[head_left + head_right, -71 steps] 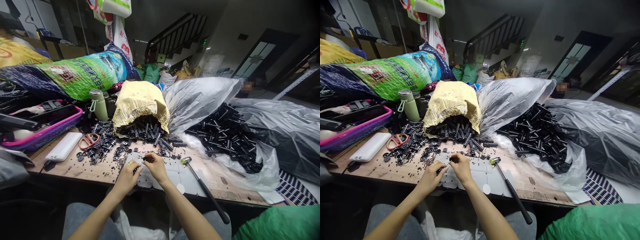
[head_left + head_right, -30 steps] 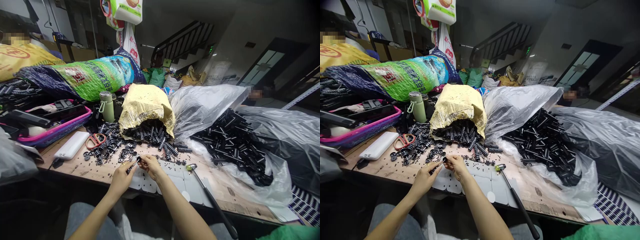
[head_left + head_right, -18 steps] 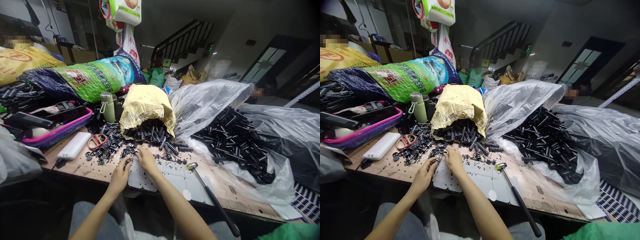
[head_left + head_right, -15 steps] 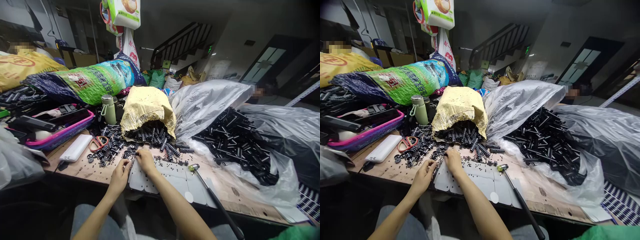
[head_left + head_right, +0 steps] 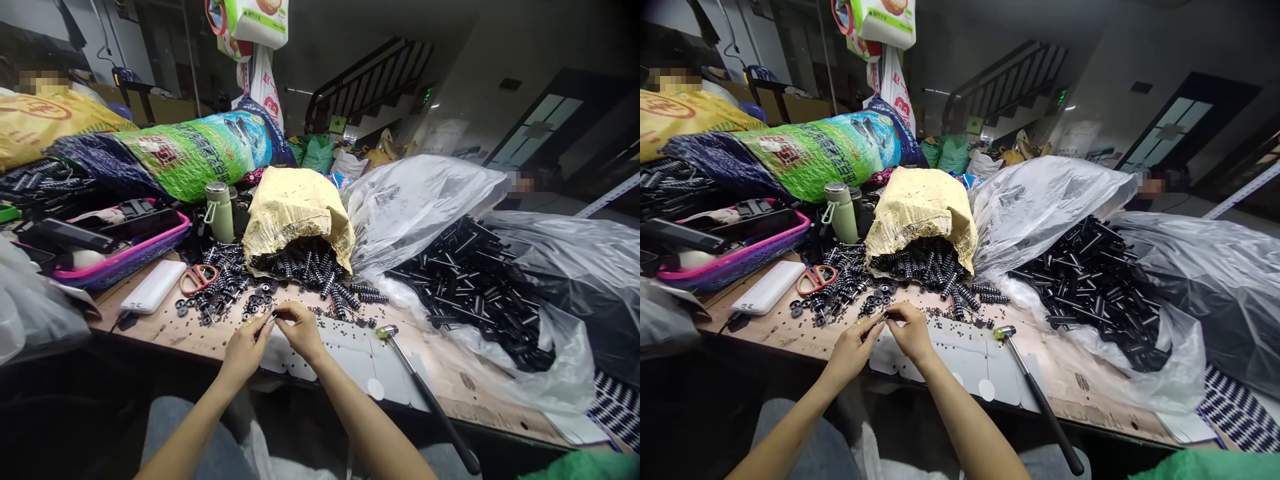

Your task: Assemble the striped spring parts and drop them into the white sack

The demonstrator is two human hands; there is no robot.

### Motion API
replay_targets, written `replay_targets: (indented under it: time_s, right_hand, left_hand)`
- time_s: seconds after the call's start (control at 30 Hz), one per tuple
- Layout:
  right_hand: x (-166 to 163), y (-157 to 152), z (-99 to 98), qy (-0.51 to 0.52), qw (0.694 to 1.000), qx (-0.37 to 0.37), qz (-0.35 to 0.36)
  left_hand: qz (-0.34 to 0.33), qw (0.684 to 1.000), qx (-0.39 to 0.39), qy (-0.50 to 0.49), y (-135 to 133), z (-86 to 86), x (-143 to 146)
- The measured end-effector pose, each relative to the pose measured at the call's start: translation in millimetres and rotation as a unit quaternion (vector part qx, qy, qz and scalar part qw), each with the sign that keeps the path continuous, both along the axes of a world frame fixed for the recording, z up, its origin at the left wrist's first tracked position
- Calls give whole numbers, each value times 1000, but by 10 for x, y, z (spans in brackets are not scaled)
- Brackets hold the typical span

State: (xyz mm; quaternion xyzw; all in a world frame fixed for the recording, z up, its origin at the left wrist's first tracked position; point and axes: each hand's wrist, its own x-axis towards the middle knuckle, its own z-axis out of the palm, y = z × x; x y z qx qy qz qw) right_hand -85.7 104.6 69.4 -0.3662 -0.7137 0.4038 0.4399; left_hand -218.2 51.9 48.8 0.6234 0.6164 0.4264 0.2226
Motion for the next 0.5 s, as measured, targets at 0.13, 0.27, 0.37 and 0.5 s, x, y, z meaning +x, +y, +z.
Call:
replay_targets:
  time_s: [0.13,0.27,0.37,0.5]
  right_hand:
    - [41,-43,70,-88,991,94,42]
    - [60,287,43,-227,964,85,-110]
    - [91,625,-27,-247,949,68,-183]
    - [98,691,-92,-239,957,69,-152]
  left_hand:
    - [21,999,5,-40,2,12,27]
    - [27,990,-25,-133,22,29,53]
    - [33,980,-50,-192,36,39,60]
    - [34,987,-27,-153,54,85,40]
